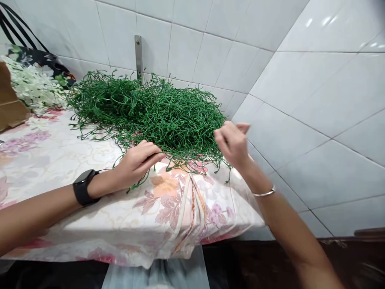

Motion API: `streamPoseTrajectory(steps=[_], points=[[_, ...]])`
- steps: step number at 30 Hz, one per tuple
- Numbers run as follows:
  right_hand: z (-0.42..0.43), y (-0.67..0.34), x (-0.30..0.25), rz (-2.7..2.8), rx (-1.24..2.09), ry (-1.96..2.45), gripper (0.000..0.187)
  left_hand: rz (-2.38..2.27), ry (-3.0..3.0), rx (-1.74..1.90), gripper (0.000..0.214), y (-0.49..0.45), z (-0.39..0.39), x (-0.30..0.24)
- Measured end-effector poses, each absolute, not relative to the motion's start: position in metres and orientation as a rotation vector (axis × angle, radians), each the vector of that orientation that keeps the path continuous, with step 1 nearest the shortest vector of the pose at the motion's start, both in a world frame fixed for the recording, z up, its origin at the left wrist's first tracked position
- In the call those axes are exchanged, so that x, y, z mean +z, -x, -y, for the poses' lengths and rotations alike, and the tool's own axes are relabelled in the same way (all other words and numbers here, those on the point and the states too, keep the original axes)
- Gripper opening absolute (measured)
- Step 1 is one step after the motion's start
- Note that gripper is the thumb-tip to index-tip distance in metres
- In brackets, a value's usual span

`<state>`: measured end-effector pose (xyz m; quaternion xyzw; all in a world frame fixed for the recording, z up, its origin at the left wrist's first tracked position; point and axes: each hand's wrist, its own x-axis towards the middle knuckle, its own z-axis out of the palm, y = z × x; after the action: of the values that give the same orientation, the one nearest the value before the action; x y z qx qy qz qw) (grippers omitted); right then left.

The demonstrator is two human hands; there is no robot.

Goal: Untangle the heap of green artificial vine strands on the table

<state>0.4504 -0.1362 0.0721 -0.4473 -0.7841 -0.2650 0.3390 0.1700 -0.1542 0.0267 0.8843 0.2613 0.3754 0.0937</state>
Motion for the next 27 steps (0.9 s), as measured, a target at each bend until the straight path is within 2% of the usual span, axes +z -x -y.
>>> streamPoseTrajectory(steps=[3, 9, 19, 27], points=[[0.144, -0.429, 0.068, 2.268, -0.583, 1.102, 0.025, -0.911, -2.573, 1.021, 0.023, -0.174, 0.145, 0.027], [0.152, -0.416, 0.059, 2.316, -0.513, 1.034, 0.016, -0.935, -2.396, 1.014, 0.024, -0.170, 0.141, 0.025], [0.154, -0.402, 0.042, 2.405, -0.302, 0.992, 0.026, -0.823, -2.126, 1.076, 0.024, -0.172, 0.143, 0.027], [0.155, -0.397, 0.035, 2.428, -0.241, 0.912, 0.018, -0.790, -2.178, 1.224, 0.025, -0.173, 0.142, 0.023]])
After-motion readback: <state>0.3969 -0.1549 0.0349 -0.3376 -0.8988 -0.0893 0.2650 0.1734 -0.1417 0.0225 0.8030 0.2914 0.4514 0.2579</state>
